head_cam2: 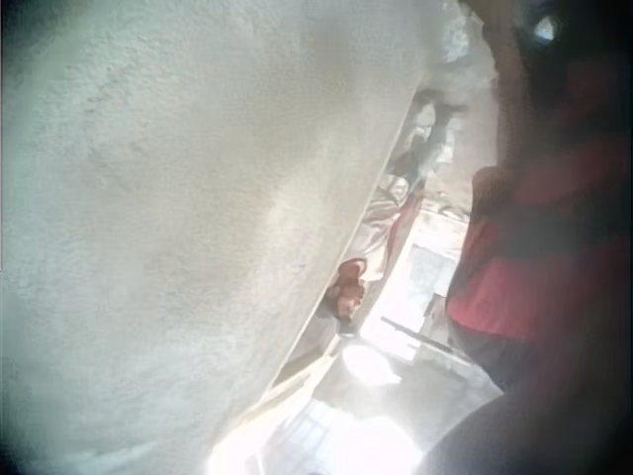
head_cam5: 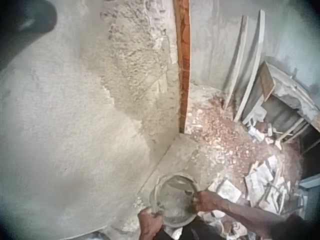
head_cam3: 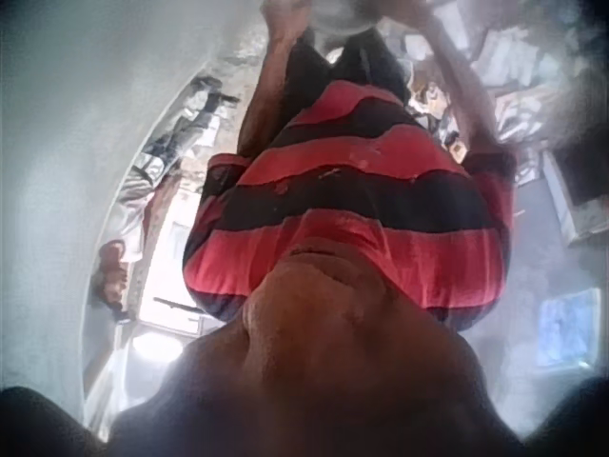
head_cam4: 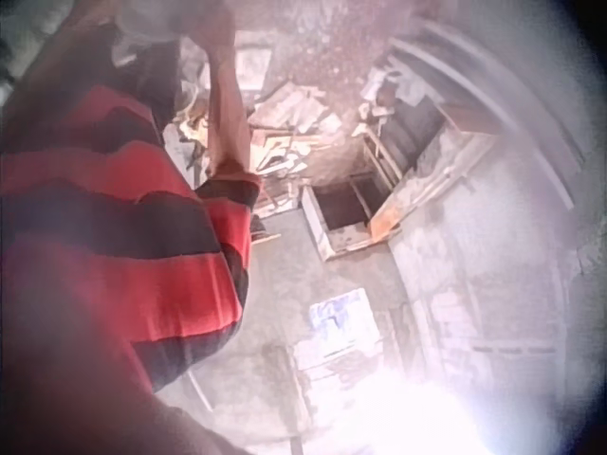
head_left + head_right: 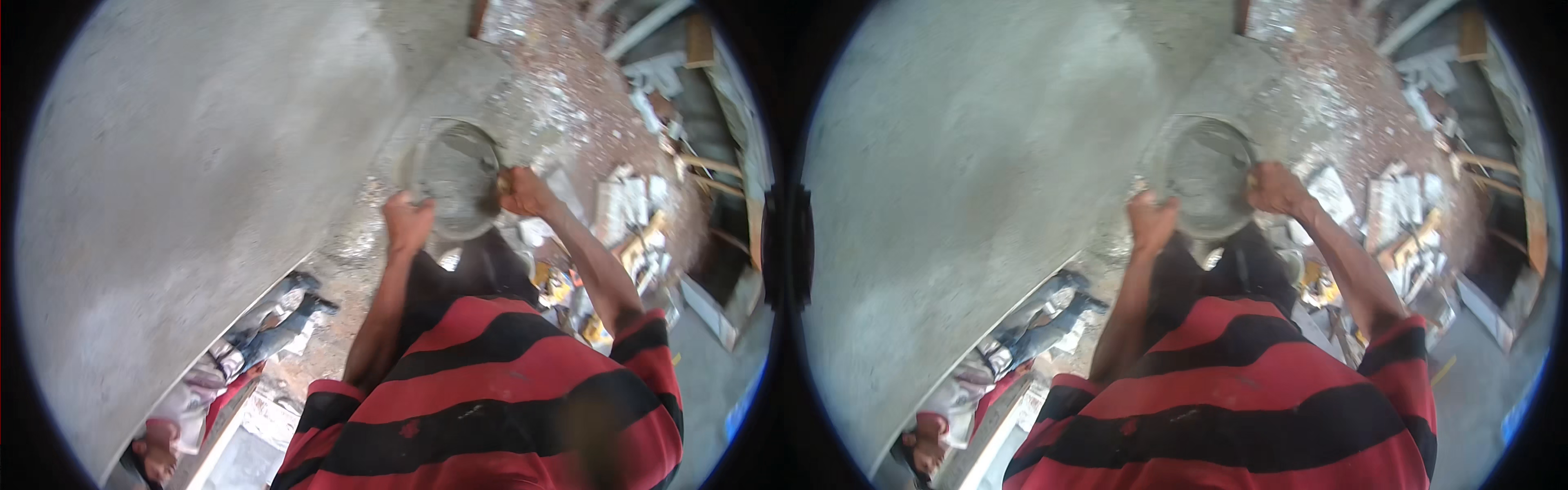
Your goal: The person scrapes a board with a trowel, then scoops mortar from a bucket using the trowel and applies it onto the wall.
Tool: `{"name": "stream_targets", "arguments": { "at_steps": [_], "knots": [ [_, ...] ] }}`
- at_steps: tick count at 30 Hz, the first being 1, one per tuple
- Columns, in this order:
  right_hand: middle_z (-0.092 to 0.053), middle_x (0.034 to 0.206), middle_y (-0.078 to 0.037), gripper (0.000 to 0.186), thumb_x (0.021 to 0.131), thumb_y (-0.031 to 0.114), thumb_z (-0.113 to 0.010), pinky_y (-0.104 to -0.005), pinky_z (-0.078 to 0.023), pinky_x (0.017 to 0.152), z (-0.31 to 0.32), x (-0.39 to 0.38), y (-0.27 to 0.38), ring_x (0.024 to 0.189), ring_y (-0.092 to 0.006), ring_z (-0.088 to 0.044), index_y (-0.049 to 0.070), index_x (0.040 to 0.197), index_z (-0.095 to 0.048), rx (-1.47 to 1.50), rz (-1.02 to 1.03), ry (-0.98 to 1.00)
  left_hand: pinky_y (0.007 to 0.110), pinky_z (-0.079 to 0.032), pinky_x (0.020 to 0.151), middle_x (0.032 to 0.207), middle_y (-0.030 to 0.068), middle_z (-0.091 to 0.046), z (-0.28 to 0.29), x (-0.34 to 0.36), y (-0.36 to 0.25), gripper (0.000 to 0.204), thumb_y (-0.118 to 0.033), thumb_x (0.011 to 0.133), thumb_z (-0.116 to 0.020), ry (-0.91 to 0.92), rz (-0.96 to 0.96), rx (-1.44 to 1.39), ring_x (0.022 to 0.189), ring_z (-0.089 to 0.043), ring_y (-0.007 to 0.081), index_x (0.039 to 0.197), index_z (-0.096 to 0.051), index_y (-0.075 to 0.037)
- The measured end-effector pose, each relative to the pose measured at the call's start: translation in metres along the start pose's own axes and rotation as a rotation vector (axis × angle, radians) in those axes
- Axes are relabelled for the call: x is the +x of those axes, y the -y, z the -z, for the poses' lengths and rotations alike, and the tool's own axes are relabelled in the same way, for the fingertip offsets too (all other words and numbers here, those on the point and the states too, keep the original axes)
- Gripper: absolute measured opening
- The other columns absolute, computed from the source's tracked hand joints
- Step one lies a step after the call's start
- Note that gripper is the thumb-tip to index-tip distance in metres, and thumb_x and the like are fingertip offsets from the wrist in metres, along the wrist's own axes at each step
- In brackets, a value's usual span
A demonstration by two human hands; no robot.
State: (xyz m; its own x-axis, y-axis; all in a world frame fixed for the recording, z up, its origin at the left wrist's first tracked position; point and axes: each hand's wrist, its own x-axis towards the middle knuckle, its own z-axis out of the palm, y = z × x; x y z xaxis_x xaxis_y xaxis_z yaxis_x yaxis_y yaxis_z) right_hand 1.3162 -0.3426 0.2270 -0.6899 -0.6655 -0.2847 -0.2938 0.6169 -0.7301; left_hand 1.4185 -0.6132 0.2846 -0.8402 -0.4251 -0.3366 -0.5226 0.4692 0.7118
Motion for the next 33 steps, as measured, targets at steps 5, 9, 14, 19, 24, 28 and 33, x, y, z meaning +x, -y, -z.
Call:
{"name": "stream_targets", "arguments": {
  "at_steps": [5,9,14,19,24,28,33],
  "knots": [
    [-0.057,0.061,-0.002,0.017,0.088,0.022,-0.066,-0.0276,-0.042,0.037,-0.019,-0.009,0.083,0.043,-0.011,-0.051,0.005,0.086,-0.064,0.845,-0.58,0.243,0.041,-0.043,0.058,0.06,0.011,-0.056,-0.008,-0.004,0.024,0.029,-0.012,0.075,-0.073,-0.024,0.047,-0.131,0.06,-0.046,0.016,0.065,-0.05,0.003],
    [-0.06,0.062,-0.004,0.01,0.091,0.014,-0.065,-0.0267,-0.043,0.038,-0.022,-0.03,0.101,0.041,-0.0122,-0.052,0.004,0.093,-0.066,1.268,-0.573,0.202,0.037,-0.039,0.052,0.067,-0.0013,-0.052,0.004,-0.004,0.031,0.021,-0.007,0.076,-0.073,-0.002,0.229,-0.12,0.064,-0.045,0.0102,0.067,-0.056,0.001],
    [-0.061,0.064,-0.007,0.014,0.094,0.01,-0.059,-0.026,-0.045,0.036,-0.013,-0.016,0.101,0.041,-0.0127,-0.055,0.003,0.105,-0.065,1.595,-0.407,-0.117,0.032,-0.045,0.062,0.078,0.0027,-0.066,0.023,-0.005,0.089,0.015,-0.006,0.075,-0.073,-0.043,0.362,-0.377,0.07,-0.055,0.0128,0.084,-0.07,0.005],
    [-0.063,0.067,-0.007,0.017,0.095,0.008,-0.057,-0.0264,-0.046,0.038,0.031,0.021,0.079,0.044,-0.0126,-0.056,0.001,0.108,-0.065,1.486,-0.264,-0.719,0.032,-0.049,0.067,0.08,0.0041,-0.069,0.067,-0.023,0.113,0.016,-0.004,0.074,-0.071,-0.149,0.368,-0.473,0.074,-0.06,0.0137,0.088,-0.072,0.005],
    [-0.063,0.067,-0.006,0.007,0.092,0.007,-0.06,-0.0279,-0.046,0.046,0.103,0.057,0.113,0.05,-0.0135,-0.058,0.003,0.091,-0.065,1.105,-0.267,-1.379,0.033,-0.049,0.067,0.081,0.0024,-0.071,0.127,-0.058,0.163,0.015,-0.002,0.073,-0.069,-0.234,0.469,-0.314,0.071,-0.06,0.0134,0.086,-0.074,0.003],
    [-0.064,0.067,-0.009,0.008,0.085,0.011,-0.069,-0.0363,-0.049,0.056,0.097,0.143,0.115,0.056,-0.02,-0.061,0.005,0.082,-0.064,0.327,-0.465,-1.893,0.035,-0.048,0.063,0.071,0.0032,-0.067,0.153,-0.088,0.197,0.008,-0.003,0.071,-0.071,-0.339,0.48,-0.289,0.066,-0.058,0.014,0.074,-0.07,0.005],
    [-0.071,0.085,-0.015,0.025,0.082,0.025,-0.077,-0.0495,-0.053,0.073,-0.007,0.319,0.147,0.076,-0.0355,-0.069,0.005,0.094,-0.068,0.439,-0.469,-1.4,0.037,-0.047,0.06,0.069,0.0021,-0.061,0.148,-0.088,0.179,0.013,-0.005,0.068,-0.074,-0.36,0.538,-0.399,0.062,-0.054,0.0159,0.067,-0.063,0.002]
  ]
}}
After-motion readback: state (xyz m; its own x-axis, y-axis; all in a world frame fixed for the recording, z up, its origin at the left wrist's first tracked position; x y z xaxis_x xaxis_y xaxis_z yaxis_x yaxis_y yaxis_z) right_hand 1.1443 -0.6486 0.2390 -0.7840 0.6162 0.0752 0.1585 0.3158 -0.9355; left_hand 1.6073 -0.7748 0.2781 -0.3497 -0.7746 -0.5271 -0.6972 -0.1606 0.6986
